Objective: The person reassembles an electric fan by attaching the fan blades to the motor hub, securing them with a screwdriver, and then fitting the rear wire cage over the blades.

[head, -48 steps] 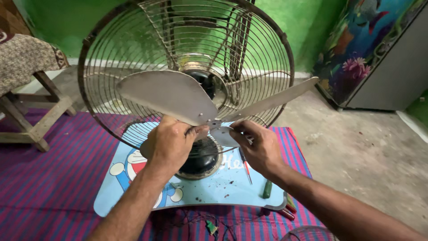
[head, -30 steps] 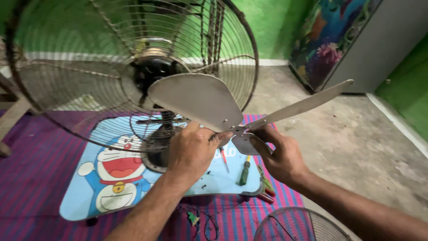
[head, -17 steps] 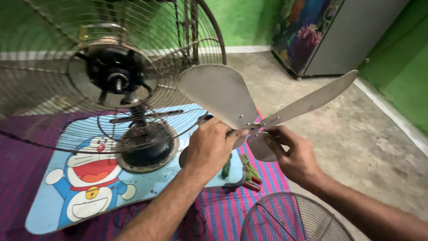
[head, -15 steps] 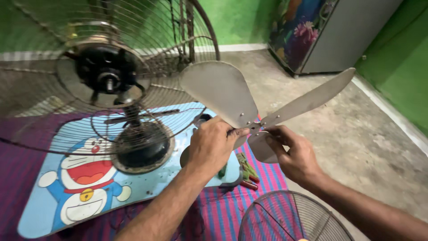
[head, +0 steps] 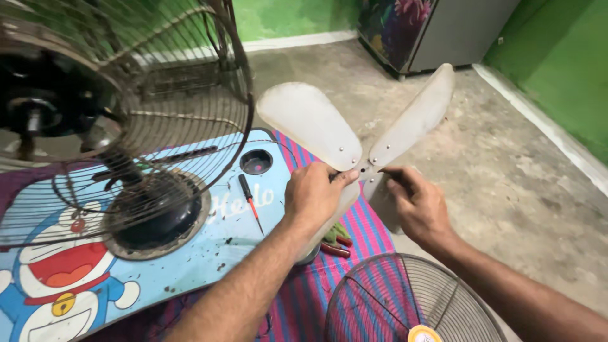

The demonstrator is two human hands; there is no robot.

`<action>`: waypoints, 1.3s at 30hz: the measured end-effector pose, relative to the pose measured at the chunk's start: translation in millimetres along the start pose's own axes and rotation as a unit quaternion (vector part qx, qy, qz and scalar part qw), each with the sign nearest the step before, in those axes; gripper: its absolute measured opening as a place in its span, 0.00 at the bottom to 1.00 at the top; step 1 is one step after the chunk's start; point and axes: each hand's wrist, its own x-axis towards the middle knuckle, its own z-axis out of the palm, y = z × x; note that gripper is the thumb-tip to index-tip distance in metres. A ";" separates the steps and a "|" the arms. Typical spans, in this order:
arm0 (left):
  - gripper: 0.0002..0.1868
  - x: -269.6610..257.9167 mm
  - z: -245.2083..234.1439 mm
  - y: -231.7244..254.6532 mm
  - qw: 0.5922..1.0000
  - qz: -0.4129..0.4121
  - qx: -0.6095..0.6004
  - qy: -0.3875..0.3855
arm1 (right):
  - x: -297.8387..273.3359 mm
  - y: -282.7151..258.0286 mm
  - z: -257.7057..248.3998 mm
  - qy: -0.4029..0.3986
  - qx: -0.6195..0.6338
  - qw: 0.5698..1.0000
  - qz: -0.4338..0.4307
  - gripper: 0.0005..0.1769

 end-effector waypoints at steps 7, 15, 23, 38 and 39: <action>0.21 21.6 34.3 7.5 1.000 -0.007 -0.001 -0.016 | 11.5 28.6 -4.4 0.007 0.012 0.997 0.078 0.15; 0.24 39.9 73.9 2.4 0.996 -0.074 0.004 -0.044 | 34.7 73.9 3.5 0.002 -0.051 0.994 0.098 0.16; 0.26 50.2 125.4 -25.0 0.997 -0.072 -0.018 -0.029 | 61.9 119.9 14.6 -0.049 -0.110 0.989 0.081 0.16; 0.38 68.9 179.2 -48.3 0.972 -0.206 0.007 -0.115 | 98.5 179.3 49.3 -0.152 -0.147 0.975 0.067 0.17; 0.39 70.0 182.3 -49.1 0.969 -0.217 0.010 -0.120 | 100.5 183.3 52.8 -0.160 -0.146 0.974 0.070 0.17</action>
